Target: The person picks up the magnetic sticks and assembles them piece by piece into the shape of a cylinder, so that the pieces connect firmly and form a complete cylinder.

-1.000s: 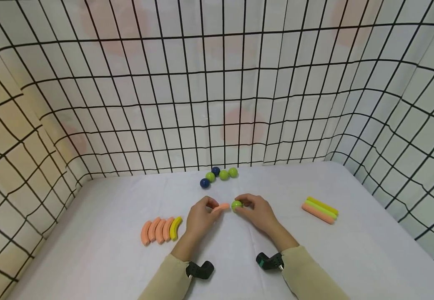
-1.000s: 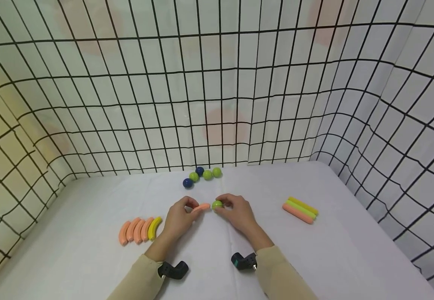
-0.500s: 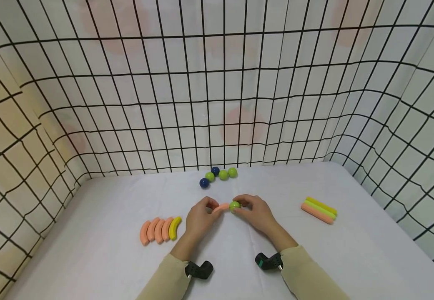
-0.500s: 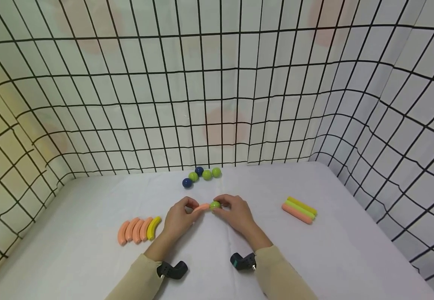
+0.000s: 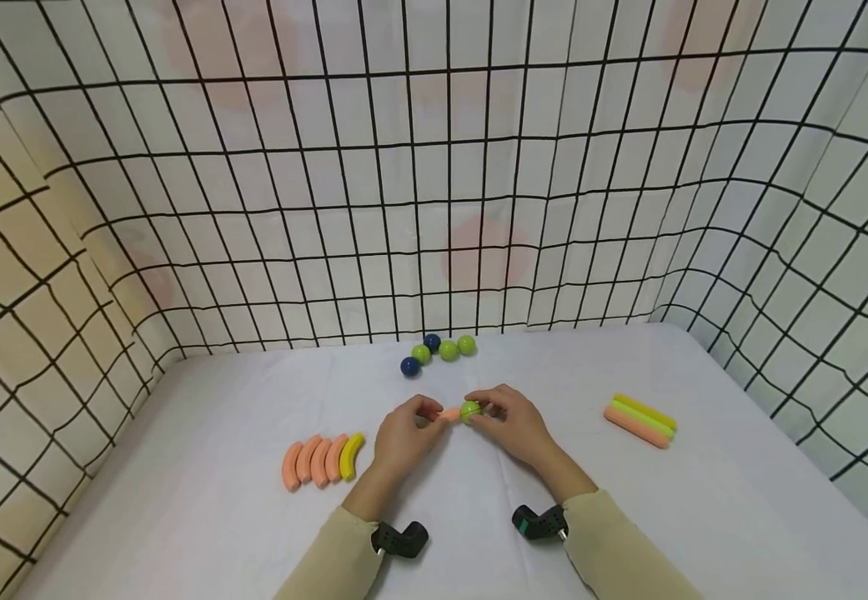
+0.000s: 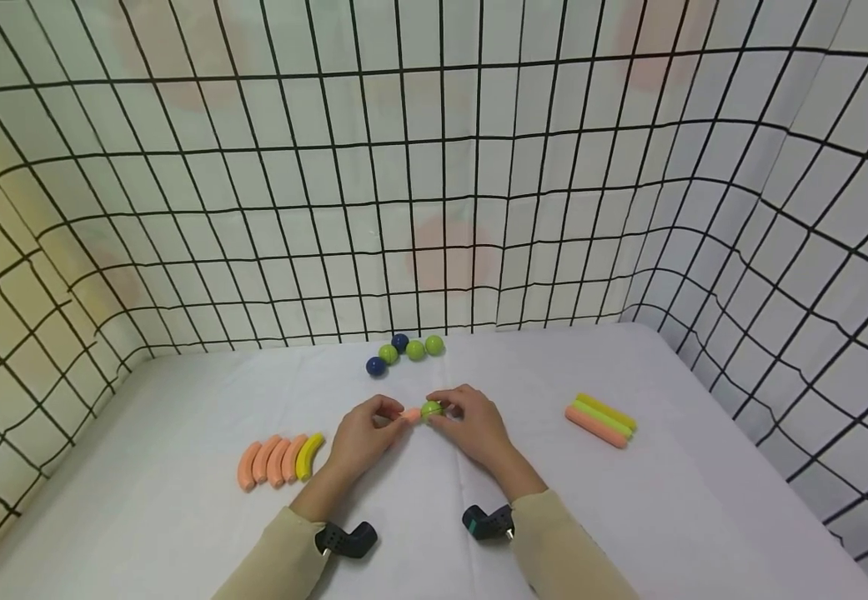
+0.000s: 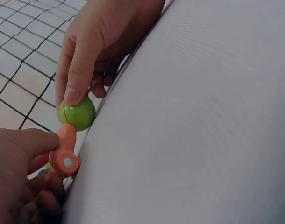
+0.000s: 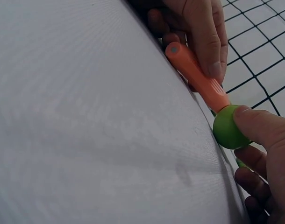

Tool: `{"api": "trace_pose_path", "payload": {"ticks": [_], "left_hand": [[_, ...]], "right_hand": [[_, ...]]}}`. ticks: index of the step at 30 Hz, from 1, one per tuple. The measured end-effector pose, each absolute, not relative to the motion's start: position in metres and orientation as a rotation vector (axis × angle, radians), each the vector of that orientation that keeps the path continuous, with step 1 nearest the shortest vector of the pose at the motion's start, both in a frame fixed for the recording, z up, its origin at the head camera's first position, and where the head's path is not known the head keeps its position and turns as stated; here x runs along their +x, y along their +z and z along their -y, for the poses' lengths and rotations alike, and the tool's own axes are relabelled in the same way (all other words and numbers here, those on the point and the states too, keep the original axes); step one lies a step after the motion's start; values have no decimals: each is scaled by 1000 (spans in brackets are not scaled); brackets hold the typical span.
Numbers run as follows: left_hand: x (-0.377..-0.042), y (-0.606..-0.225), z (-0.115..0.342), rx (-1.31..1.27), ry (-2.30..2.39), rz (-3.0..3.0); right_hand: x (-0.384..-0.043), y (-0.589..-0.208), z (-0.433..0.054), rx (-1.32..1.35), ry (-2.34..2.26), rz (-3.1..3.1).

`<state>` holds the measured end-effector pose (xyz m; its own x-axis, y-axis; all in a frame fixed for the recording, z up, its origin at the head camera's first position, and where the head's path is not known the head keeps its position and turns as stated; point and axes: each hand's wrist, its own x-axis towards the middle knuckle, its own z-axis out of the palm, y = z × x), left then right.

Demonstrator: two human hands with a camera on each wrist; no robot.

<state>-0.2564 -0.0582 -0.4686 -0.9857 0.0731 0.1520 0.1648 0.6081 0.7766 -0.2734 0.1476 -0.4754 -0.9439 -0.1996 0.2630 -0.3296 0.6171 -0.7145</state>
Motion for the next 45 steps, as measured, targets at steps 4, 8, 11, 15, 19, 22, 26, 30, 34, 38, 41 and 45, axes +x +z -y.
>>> {"api": "trace_pose_path", "payload": {"ticks": [4,8,11,15,19,22,26,30,34,38,41,45], "left_hand": [[-257,-468,57,-285,-1442,2730],[-256,-467,57,-348,-1532,2755],[-255,-465,57,-368,-1595,2770],[-255,-463,56,-396,-1617,2786],[-255,-461,55,-395,-1602,2792],[-254,-461,54,-359,-1640,2772],[-254,-463,54,-251,-1820,2679],[-255,-465,54,-122,-2047,2538],[-256,-464,55,-32,-2197,2427],[-255,-463,56,21,-2296,2341],[-255,-461,56,41,-2354,2294],[-256,-461,56,51,-2379,2288]], "right_hand": [[-274,-477,-148,445,1228,2685],[-275,-479,-148,467,1255,2692],[-274,-479,-147,501,1322,2689],[-272,-477,-146,527,1396,2681],[-272,-475,-146,527,1408,2695],[-271,-474,-145,528,1404,2707],[-271,-472,-144,524,1432,2704],[-270,-470,-143,538,1493,2720],[-268,-466,-143,582,1529,2766],[-267,-465,-144,649,1569,2791],[-269,-466,-146,677,1613,2792],[-270,-467,-147,708,1623,2790]]}}
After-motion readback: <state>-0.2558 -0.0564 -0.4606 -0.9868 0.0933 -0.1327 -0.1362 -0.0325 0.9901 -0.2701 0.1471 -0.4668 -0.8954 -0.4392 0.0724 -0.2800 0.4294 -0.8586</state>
